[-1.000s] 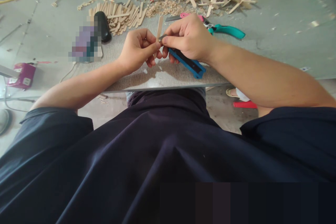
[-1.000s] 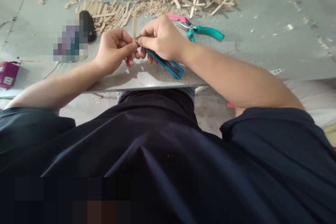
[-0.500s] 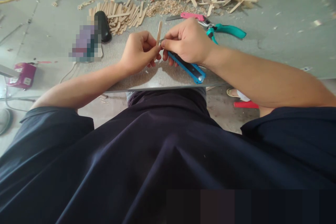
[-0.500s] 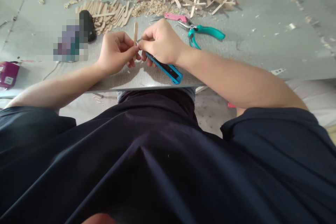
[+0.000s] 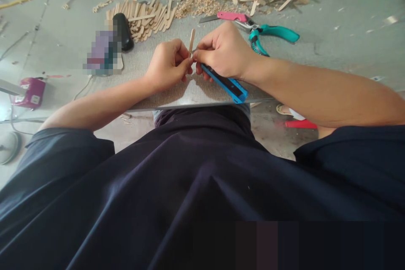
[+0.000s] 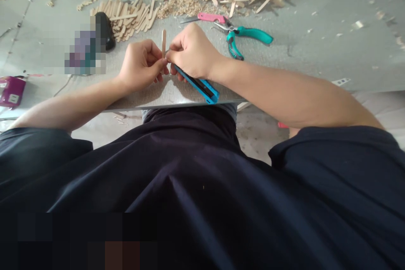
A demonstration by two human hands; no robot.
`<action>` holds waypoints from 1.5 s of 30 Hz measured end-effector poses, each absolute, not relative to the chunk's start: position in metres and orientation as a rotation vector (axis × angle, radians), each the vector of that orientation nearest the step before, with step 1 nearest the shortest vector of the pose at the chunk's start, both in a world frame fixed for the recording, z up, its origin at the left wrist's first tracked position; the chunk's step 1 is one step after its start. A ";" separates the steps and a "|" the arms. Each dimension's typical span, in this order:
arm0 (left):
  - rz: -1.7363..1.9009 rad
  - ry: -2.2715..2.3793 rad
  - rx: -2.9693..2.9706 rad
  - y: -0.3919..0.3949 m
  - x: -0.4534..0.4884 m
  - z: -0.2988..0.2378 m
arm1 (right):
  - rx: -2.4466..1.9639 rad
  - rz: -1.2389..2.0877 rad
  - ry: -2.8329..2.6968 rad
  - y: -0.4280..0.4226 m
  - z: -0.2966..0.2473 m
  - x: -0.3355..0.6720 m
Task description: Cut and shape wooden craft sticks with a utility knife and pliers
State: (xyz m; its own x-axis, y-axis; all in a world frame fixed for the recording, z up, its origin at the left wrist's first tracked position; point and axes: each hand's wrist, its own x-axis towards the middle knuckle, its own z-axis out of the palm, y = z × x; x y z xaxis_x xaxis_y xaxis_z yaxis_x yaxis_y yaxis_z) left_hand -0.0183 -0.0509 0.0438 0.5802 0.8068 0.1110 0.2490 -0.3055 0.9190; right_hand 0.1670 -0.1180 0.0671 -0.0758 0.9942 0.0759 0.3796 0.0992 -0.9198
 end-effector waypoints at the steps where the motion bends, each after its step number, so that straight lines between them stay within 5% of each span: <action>1: 0.720 0.857 1.844 -0.050 -0.019 0.043 | -1.385 0.992 -1.560 -0.119 0.068 0.166; 45: 0.646 0.673 1.633 -0.044 -0.023 0.061 | -1.133 1.039 -1.611 -0.118 0.072 0.182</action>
